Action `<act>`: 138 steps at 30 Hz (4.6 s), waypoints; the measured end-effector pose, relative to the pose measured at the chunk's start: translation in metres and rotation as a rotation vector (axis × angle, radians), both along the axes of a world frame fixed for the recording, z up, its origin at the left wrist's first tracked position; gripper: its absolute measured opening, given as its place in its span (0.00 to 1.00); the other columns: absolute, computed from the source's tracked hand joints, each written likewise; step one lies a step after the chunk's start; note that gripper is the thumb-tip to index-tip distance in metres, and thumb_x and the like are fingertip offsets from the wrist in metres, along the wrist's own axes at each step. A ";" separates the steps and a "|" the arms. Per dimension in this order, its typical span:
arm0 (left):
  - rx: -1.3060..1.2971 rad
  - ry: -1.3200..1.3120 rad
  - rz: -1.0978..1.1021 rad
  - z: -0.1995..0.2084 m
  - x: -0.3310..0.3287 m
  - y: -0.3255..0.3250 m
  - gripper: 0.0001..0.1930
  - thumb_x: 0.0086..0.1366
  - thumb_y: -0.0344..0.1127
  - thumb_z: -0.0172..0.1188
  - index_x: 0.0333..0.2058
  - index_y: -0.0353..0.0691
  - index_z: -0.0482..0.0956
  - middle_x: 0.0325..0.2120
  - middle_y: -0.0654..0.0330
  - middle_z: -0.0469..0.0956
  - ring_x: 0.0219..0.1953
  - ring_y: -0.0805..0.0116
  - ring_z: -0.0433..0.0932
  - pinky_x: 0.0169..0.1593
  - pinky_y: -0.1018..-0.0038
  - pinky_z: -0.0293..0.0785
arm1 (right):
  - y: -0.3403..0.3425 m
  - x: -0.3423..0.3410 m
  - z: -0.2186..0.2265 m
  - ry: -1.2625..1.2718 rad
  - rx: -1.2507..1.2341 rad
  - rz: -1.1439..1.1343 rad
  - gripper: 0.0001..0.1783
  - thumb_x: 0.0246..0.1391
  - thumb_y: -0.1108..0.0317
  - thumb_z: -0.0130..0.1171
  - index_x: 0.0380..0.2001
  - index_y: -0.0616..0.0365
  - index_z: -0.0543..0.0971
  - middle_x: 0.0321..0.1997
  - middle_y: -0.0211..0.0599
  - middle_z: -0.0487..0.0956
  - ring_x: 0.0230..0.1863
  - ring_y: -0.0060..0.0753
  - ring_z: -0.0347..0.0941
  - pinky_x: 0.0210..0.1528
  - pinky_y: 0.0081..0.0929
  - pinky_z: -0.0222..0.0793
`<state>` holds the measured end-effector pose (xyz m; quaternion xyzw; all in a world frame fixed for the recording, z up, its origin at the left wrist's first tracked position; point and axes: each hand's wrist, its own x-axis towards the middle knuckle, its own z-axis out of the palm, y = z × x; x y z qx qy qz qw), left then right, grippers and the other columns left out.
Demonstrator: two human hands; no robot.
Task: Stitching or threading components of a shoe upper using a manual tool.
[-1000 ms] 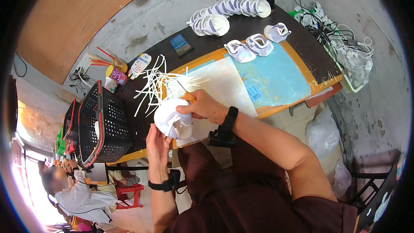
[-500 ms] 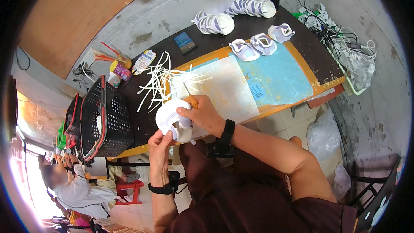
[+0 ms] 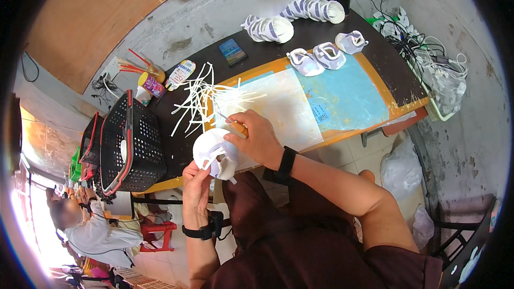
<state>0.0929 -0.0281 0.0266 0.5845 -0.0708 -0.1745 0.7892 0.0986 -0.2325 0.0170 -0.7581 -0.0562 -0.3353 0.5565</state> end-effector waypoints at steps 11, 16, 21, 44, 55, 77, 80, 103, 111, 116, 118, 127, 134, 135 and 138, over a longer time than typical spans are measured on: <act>0.073 -0.042 -0.023 -0.003 0.006 -0.006 0.11 0.61 0.25 0.56 0.42 0.32 0.78 0.37 0.57 0.81 0.37 0.71 0.80 0.44 0.73 0.75 | 0.011 -0.007 0.018 0.014 -0.255 0.460 0.05 0.46 0.72 0.65 0.29 0.57 0.81 0.33 0.34 0.75 0.32 0.34 0.73 0.33 0.28 0.68; 0.048 -0.008 -0.005 -0.006 0.007 -0.004 0.10 0.64 0.28 0.58 0.43 0.32 0.78 0.35 0.59 0.81 0.34 0.76 0.79 0.42 0.77 0.73 | 0.010 -0.006 0.017 -0.033 -0.202 0.514 0.06 0.48 0.75 0.62 0.32 0.57 0.77 0.29 0.32 0.74 0.26 0.28 0.70 0.27 0.23 0.65; 0.084 -0.014 -0.006 -0.001 0.008 -0.006 0.13 0.64 0.33 0.59 0.45 0.33 0.78 0.36 0.59 0.81 0.36 0.72 0.79 0.44 0.73 0.74 | -0.001 -0.002 0.018 0.259 0.225 0.722 0.05 0.54 0.74 0.59 0.35 0.60 0.77 0.24 0.27 0.73 0.18 0.15 0.65 0.21 0.17 0.59; 0.184 -0.163 0.090 0.003 0.006 -0.012 0.10 0.64 0.29 0.59 0.43 0.32 0.79 0.35 0.59 0.82 0.32 0.76 0.79 0.38 0.79 0.74 | 0.000 0.002 0.015 0.076 -0.155 0.537 0.10 0.40 0.66 0.66 0.24 0.62 0.81 0.28 0.42 0.75 0.30 0.42 0.73 0.33 0.33 0.67; 0.184 -0.161 0.082 0.008 0.003 -0.015 0.10 0.64 0.28 0.58 0.43 0.31 0.79 0.35 0.59 0.82 0.33 0.76 0.79 0.39 0.78 0.75 | -0.003 0.004 0.010 0.105 -0.149 0.447 0.09 0.39 0.68 0.65 0.22 0.63 0.80 0.25 0.38 0.73 0.25 0.31 0.70 0.27 0.26 0.63; 0.204 -0.079 0.138 0.001 0.009 -0.015 0.10 0.58 0.22 0.63 0.40 0.31 0.80 0.33 0.58 0.82 0.32 0.76 0.79 0.38 0.78 0.76 | -0.008 -0.010 0.017 0.079 -0.136 0.386 0.11 0.44 0.65 0.65 0.31 0.59 0.80 0.27 0.37 0.73 0.25 0.35 0.69 0.28 0.29 0.64; 0.187 -0.054 0.137 -0.003 0.014 -0.011 0.11 0.57 0.23 0.64 0.40 0.31 0.81 0.33 0.58 0.82 0.32 0.76 0.79 0.38 0.78 0.75 | -0.019 -0.013 0.017 0.105 -0.223 0.408 0.10 0.48 0.66 0.62 0.33 0.59 0.79 0.25 0.38 0.71 0.24 0.36 0.69 0.28 0.29 0.65; 0.214 -0.073 0.124 -0.011 0.016 -0.011 0.11 0.56 0.22 0.64 0.40 0.30 0.80 0.33 0.58 0.82 0.31 0.77 0.79 0.38 0.79 0.75 | -0.028 -0.017 0.012 0.322 -0.441 0.514 0.09 0.50 0.66 0.58 0.34 0.57 0.82 0.19 0.45 0.76 0.21 0.48 0.73 0.27 0.37 0.66; 0.251 -0.116 0.112 -0.017 0.016 -0.011 0.13 0.56 0.20 0.63 0.41 0.30 0.80 0.34 0.59 0.82 0.32 0.77 0.78 0.38 0.79 0.75 | -0.026 -0.013 0.015 0.432 -0.380 0.563 0.09 0.49 0.67 0.55 0.23 0.61 0.79 0.20 0.51 0.75 0.23 0.54 0.72 0.29 0.41 0.65; 0.301 -0.127 0.117 -0.019 0.014 -0.015 0.12 0.56 0.19 0.62 0.41 0.30 0.79 0.34 0.61 0.81 0.32 0.78 0.77 0.37 0.81 0.73 | -0.021 -0.010 0.008 0.480 -0.421 0.529 0.11 0.52 0.65 0.54 0.26 0.60 0.81 0.23 0.50 0.77 0.26 0.53 0.74 0.32 0.40 0.68; 0.319 -0.141 0.170 -0.018 0.012 -0.018 0.11 0.56 0.20 0.62 0.40 0.30 0.80 0.32 0.63 0.81 0.30 0.80 0.75 0.36 0.82 0.71 | -0.018 -0.009 0.011 0.538 -0.472 0.525 0.12 0.53 0.65 0.53 0.25 0.60 0.81 0.23 0.50 0.78 0.27 0.54 0.75 0.34 0.41 0.69; 0.395 -0.226 0.337 -0.039 0.013 -0.023 0.08 0.57 0.23 0.62 0.37 0.31 0.81 0.29 0.66 0.79 0.29 0.82 0.72 0.34 0.82 0.70 | 0.000 -0.010 0.008 0.550 -0.579 0.312 0.15 0.52 0.63 0.49 0.20 0.60 0.79 0.22 0.52 0.76 0.28 0.59 0.74 0.35 0.47 0.69; 0.362 -0.246 0.377 -0.051 0.015 -0.027 0.08 0.58 0.24 0.62 0.37 0.31 0.81 0.27 0.67 0.79 0.28 0.83 0.71 0.33 0.82 0.69 | 0.010 -0.012 0.010 0.495 -0.618 0.237 0.15 0.51 0.63 0.50 0.18 0.62 0.78 0.20 0.53 0.76 0.26 0.58 0.74 0.32 0.47 0.70; 0.398 -0.307 0.389 -0.054 0.015 -0.028 0.08 0.58 0.24 0.62 0.37 0.31 0.81 0.26 0.68 0.78 0.27 0.83 0.71 0.32 0.82 0.68 | 0.010 -0.012 0.011 0.458 -0.652 0.241 0.14 0.49 0.64 0.52 0.17 0.61 0.78 0.19 0.52 0.76 0.25 0.56 0.75 0.31 0.46 0.71; 0.456 -0.387 0.401 -0.054 0.013 -0.033 0.08 0.59 0.24 0.61 0.38 0.31 0.81 0.27 0.67 0.79 0.29 0.82 0.72 0.34 0.82 0.69 | 0.013 -0.011 0.010 0.403 -0.731 0.248 0.10 0.45 0.66 0.55 0.17 0.60 0.78 0.19 0.50 0.77 0.25 0.53 0.76 0.30 0.44 0.71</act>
